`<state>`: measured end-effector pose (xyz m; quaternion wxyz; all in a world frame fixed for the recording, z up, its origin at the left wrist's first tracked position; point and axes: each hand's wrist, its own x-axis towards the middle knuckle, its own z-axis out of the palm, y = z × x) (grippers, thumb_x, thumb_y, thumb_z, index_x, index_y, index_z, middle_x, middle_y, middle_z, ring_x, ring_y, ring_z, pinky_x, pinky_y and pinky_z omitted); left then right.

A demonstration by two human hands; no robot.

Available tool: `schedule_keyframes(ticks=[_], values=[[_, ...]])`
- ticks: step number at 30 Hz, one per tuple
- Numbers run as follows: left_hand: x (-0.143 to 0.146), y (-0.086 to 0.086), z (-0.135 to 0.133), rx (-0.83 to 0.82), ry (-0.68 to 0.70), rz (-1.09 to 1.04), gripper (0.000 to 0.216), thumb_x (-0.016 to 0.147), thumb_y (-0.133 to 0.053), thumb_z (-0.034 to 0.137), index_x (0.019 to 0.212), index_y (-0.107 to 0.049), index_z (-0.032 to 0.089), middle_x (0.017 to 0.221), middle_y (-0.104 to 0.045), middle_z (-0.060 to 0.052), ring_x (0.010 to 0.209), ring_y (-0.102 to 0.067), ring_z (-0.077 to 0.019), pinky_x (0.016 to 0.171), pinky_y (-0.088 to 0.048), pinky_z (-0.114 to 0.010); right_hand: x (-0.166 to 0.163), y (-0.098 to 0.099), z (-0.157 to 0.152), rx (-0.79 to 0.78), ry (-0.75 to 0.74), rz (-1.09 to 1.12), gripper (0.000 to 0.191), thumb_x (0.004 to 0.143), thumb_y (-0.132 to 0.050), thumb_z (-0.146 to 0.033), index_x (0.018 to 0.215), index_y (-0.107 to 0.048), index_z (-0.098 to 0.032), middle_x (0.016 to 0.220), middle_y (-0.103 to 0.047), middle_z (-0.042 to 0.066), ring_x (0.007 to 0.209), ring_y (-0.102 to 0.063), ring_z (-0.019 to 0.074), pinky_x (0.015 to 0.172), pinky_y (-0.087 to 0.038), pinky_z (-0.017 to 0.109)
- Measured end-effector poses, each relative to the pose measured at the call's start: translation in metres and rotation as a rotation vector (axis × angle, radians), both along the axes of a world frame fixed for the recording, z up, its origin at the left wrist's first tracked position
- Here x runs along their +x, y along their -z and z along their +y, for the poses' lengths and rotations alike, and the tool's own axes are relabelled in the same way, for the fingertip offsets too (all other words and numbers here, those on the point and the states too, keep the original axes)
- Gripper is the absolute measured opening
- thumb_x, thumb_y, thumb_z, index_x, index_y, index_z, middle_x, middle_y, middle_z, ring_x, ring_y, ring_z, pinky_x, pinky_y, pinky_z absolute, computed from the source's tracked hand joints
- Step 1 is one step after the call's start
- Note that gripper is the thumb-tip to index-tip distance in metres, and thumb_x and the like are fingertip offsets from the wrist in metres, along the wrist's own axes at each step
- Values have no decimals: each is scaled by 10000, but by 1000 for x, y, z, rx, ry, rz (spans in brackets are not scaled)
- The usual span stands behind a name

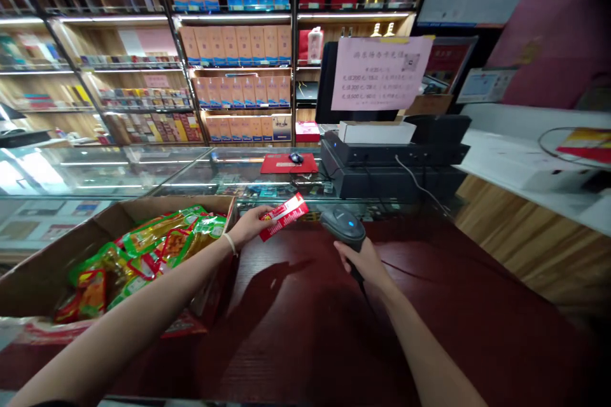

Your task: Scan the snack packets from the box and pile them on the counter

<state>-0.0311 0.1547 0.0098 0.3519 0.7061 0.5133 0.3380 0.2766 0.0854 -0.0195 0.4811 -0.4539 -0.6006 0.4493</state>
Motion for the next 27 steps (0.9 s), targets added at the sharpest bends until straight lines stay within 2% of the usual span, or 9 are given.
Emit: schedule_keyframes(ticks=[3,6,9,13,16,18,20,22,27], values=[[8,3,-4,39,98,224,415,784,-537,290,1152,-677,159,1088,-729,-62,996,-662,-248,896,-487,-324,12,-7,4,9,54,52,378,800,-692,-463,603,-508,-197,417,-488,-47,344,-462,92,403,-365,215],[29,9,-5,114,249,460,417,806,-490,199,1166,-700,209,1145,-724,-60,1049,-659,-255,933,-465,-322,28,-12,8,5,125,204,296,774,-719,-445,766,-587,-181,481,-512,-68,332,-444,80,361,-348,202],[68,21,1,224,345,575,408,848,-481,192,1187,-703,243,1137,-729,-75,1045,-665,-265,939,-461,-330,43,-15,11,27,171,289,304,762,-735,-438,854,-602,-181,500,-518,-78,335,-442,76,345,-345,193],[134,46,16,367,408,664,427,841,-502,147,1216,-690,228,1195,-694,-121,1122,-618,-284,1003,-434,-375,58,-19,12,64,204,352,317,749,-747,-435,883,-600,-189,498,-521,-82,333,-447,76,334,-352,188],[172,64,27,367,417,743,517,780,-571,114,1280,-646,218,1317,-618,-154,1202,-565,-322,1034,-421,-436,64,-21,12,77,230,398,330,739,-754,-437,893,-592,-195,490,-519,-86,321,-435,75,325,-359,191],[185,70,32,336,437,751,594,763,-584,100,1348,-586,209,1404,-552,-158,1259,-532,-328,1067,-401,-447,65,-22,11,81,236,416,318,748,-748,-431,892,-590,-196,490,-516,-87,322,-431,73,326,-360,188],[186,68,36,325,439,723,612,760,-568,76,1363,-568,180,1440,-517,-165,1289,-515,-316,1092,-386,-428,65,-24,10,85,234,420,302,756,-742,-421,886,-591,-194,495,-514,-87,329,-432,72,330,-362,186],[179,59,38,322,422,665,554,767,-548,68,1310,-610,161,1385,-570,-162,1259,-546,-296,1079,-403,-395,63,-25,9,90,231,409,297,756,-739,-421,878,-590,-194,497,-510,-87,331,-431,72,333,-367,188],[140,13,22,335,305,582,360,827,-542,157,1152,-694,188,1152,-713,-106,1069,-656,-256,954,-480,-349,55,-24,7,71,192,384,320,743,-748,-441,880,-597,-195,503,-517,-84,335,-440,77,336,-366,190]])
